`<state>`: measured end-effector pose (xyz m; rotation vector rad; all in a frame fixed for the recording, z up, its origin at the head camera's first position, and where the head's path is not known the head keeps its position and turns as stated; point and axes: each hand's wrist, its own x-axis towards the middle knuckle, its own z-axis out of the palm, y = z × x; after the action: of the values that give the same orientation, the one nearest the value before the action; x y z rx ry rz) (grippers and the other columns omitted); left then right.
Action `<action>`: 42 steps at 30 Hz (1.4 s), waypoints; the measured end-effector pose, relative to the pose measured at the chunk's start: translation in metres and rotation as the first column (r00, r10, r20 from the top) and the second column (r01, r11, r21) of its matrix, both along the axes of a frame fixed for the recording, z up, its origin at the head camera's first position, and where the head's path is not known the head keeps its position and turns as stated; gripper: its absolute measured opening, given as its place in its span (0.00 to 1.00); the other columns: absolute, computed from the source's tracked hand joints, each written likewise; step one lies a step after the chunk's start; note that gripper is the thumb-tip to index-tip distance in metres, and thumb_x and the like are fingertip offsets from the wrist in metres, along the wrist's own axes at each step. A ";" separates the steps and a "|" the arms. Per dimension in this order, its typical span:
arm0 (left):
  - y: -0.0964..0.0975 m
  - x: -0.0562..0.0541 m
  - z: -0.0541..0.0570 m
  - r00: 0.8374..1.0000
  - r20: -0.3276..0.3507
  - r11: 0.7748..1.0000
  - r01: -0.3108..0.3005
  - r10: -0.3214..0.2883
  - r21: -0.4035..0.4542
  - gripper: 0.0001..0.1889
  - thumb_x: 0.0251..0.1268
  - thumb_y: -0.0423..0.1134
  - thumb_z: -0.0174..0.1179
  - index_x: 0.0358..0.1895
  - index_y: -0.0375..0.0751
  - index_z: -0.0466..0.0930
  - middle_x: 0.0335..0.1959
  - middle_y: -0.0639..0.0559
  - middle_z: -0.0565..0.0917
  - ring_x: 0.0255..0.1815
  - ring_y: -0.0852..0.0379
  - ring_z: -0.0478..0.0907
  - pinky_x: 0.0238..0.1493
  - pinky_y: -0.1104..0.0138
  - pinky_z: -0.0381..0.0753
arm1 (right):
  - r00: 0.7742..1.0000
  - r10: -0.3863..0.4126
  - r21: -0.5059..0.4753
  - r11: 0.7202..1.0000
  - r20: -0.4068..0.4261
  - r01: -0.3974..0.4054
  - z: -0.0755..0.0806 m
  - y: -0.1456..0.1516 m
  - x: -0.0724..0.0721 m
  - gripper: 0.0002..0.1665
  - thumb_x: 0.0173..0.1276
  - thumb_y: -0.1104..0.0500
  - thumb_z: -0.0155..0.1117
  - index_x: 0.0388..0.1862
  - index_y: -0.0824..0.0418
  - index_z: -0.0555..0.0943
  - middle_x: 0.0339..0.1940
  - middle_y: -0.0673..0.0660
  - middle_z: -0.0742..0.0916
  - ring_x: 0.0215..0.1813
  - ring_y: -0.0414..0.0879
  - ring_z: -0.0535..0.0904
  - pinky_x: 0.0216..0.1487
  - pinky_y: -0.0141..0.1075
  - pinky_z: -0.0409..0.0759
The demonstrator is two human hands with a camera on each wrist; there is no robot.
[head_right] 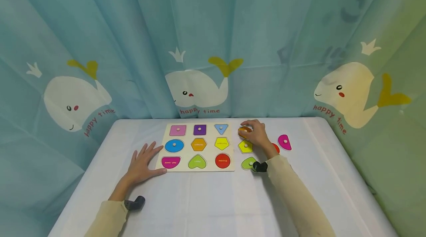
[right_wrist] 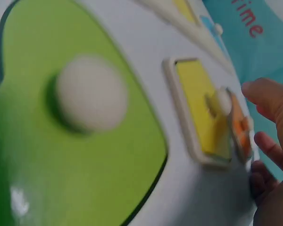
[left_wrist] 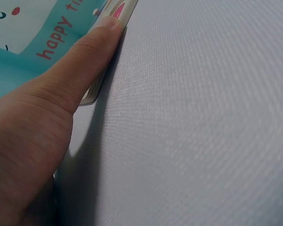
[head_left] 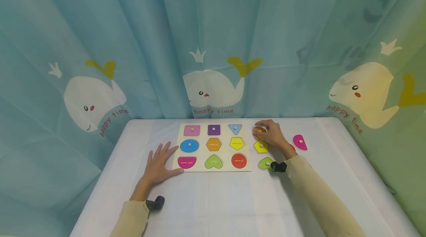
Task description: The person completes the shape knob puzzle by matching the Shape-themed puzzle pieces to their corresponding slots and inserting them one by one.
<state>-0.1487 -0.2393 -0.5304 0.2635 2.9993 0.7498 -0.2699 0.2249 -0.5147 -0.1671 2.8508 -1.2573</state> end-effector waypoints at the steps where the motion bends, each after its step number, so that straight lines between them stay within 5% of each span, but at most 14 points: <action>1: 0.000 0.000 0.000 1.000 0.001 1.000 0.000 0.000 -0.004 0.51 0.50 0.64 0.74 0.78 0.50 0.66 0.82 0.38 0.56 0.83 0.31 0.42 0.74 0.29 0.33 | 1.000 -0.001 0.009 1.000 0.005 0.001 -0.002 0.002 0.000 0.23 0.68 0.52 0.74 0.59 0.61 0.84 0.65 0.67 0.78 0.66 0.65 0.68 0.69 0.60 0.70; 15: 0.000 -0.001 0.001 1.000 0.015 1.000 -0.005 0.005 0.015 0.51 0.49 0.64 0.74 0.78 0.50 0.66 0.83 0.39 0.55 0.83 0.32 0.42 0.75 0.29 0.32 | 0.992 -0.052 -0.074 0.995 0.119 0.061 -0.008 0.016 0.001 0.16 0.70 0.55 0.71 0.53 0.61 0.86 0.66 0.63 0.76 0.65 0.63 0.71 0.71 0.59 0.68; 42: 0.000 -0.001 0.000 1.000 -0.010 1.000 -0.001 0.001 -0.009 0.51 0.49 0.65 0.73 0.77 0.49 0.67 0.82 0.38 0.57 0.83 0.31 0.43 0.74 0.29 0.34 | 0.997 -0.058 -0.075 0.995 0.056 0.062 -0.008 0.014 0.002 0.12 0.69 0.58 0.72 0.46 0.65 0.87 0.62 0.64 0.79 0.64 0.62 0.74 0.71 0.57 0.70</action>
<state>-0.1502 -0.2396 -0.5304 0.2662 3.0112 0.7368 -0.2684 0.2393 -0.5230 -0.0485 2.7843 -1.3615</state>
